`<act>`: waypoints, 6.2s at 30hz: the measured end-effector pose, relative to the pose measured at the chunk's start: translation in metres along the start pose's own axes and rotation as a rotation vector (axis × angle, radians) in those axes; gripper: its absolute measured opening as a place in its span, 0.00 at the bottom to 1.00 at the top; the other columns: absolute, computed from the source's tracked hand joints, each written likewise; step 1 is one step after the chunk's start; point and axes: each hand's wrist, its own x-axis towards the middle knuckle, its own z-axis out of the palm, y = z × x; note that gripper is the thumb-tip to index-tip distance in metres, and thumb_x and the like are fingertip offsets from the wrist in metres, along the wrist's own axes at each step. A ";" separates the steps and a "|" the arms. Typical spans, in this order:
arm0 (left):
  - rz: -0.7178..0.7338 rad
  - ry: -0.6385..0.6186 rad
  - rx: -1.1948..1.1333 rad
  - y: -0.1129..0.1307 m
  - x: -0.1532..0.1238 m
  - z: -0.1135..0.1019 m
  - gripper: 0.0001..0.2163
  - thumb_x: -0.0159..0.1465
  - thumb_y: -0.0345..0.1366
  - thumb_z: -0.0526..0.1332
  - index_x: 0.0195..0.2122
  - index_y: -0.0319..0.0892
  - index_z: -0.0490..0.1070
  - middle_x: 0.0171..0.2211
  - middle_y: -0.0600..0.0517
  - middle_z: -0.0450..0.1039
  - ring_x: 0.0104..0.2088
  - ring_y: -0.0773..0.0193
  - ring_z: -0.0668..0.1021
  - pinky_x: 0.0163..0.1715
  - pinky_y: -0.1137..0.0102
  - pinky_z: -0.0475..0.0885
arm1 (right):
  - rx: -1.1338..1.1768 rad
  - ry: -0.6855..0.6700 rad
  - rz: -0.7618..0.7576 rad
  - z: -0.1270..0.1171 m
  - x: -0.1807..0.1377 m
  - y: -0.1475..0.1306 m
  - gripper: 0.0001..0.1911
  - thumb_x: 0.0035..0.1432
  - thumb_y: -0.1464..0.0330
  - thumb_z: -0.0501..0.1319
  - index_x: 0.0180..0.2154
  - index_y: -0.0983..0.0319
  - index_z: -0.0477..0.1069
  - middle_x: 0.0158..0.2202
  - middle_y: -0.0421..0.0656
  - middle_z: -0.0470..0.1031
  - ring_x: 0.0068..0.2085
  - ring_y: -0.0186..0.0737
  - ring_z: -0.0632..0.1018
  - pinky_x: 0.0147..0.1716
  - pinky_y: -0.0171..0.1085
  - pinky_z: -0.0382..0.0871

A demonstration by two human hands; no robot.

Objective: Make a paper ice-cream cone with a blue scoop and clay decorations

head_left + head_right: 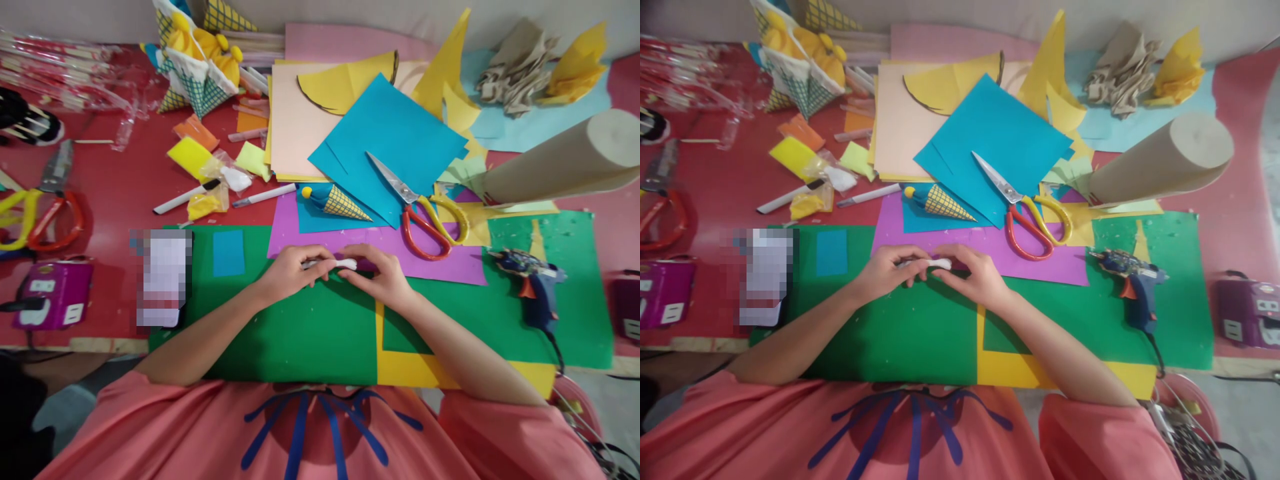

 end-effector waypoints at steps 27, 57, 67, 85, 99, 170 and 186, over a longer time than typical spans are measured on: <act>0.032 0.001 0.065 -0.001 0.000 0.000 0.13 0.61 0.45 0.60 0.36 0.40 0.74 0.24 0.56 0.73 0.20 0.75 0.69 0.19 0.80 0.63 | -0.091 0.014 -0.080 0.000 0.001 -0.001 0.06 0.61 0.69 0.63 0.39 0.63 0.76 0.35 0.44 0.82 0.33 0.35 0.82 0.33 0.30 0.75; -0.007 -0.038 0.020 0.002 0.000 -0.001 0.15 0.65 0.47 0.56 0.34 0.39 0.72 0.25 0.54 0.75 0.17 0.76 0.67 0.17 0.80 0.62 | -0.006 -0.028 -0.041 0.001 0.000 0.002 0.18 0.59 0.64 0.65 0.50 0.60 0.72 0.43 0.46 0.81 0.40 0.38 0.82 0.39 0.34 0.77; 0.002 -0.038 0.066 0.003 -0.001 0.001 0.12 0.62 0.45 0.61 0.36 0.40 0.72 0.25 0.57 0.73 0.18 0.76 0.66 0.18 0.80 0.61 | -0.043 -0.009 -0.022 -0.001 -0.001 0.001 0.11 0.62 0.65 0.61 0.45 0.61 0.75 0.38 0.44 0.82 0.38 0.36 0.82 0.38 0.32 0.76; 0.013 -0.025 0.062 0.000 -0.001 0.002 0.13 0.62 0.46 0.60 0.38 0.41 0.72 0.25 0.56 0.73 0.18 0.76 0.68 0.17 0.81 0.62 | -0.044 -0.020 -0.042 -0.001 0.000 0.000 0.08 0.63 0.66 0.60 0.41 0.60 0.75 0.37 0.44 0.82 0.38 0.36 0.82 0.38 0.34 0.77; 0.060 0.000 0.109 -0.006 -0.001 0.001 0.17 0.63 0.51 0.59 0.40 0.41 0.73 0.27 0.54 0.76 0.21 0.73 0.73 0.22 0.79 0.67 | -0.037 -0.039 -0.048 0.000 -0.001 0.001 0.09 0.63 0.68 0.60 0.44 0.60 0.75 0.39 0.44 0.82 0.37 0.36 0.82 0.38 0.32 0.77; 0.354 0.141 0.367 -0.009 -0.001 0.006 0.15 0.64 0.48 0.59 0.35 0.42 0.77 0.28 0.54 0.79 0.26 0.70 0.77 0.28 0.77 0.68 | -0.051 -0.026 -0.201 -0.001 0.001 -0.001 0.09 0.62 0.71 0.60 0.45 0.61 0.72 0.39 0.45 0.81 0.39 0.36 0.81 0.39 0.34 0.77; 0.425 0.162 0.418 -0.008 0.000 0.004 0.18 0.67 0.50 0.55 0.36 0.42 0.78 0.29 0.52 0.80 0.28 0.69 0.78 0.30 0.76 0.69 | -0.085 -0.047 -0.092 -0.003 0.000 -0.001 0.09 0.65 0.65 0.58 0.41 0.61 0.75 0.34 0.44 0.81 0.35 0.35 0.82 0.35 0.32 0.76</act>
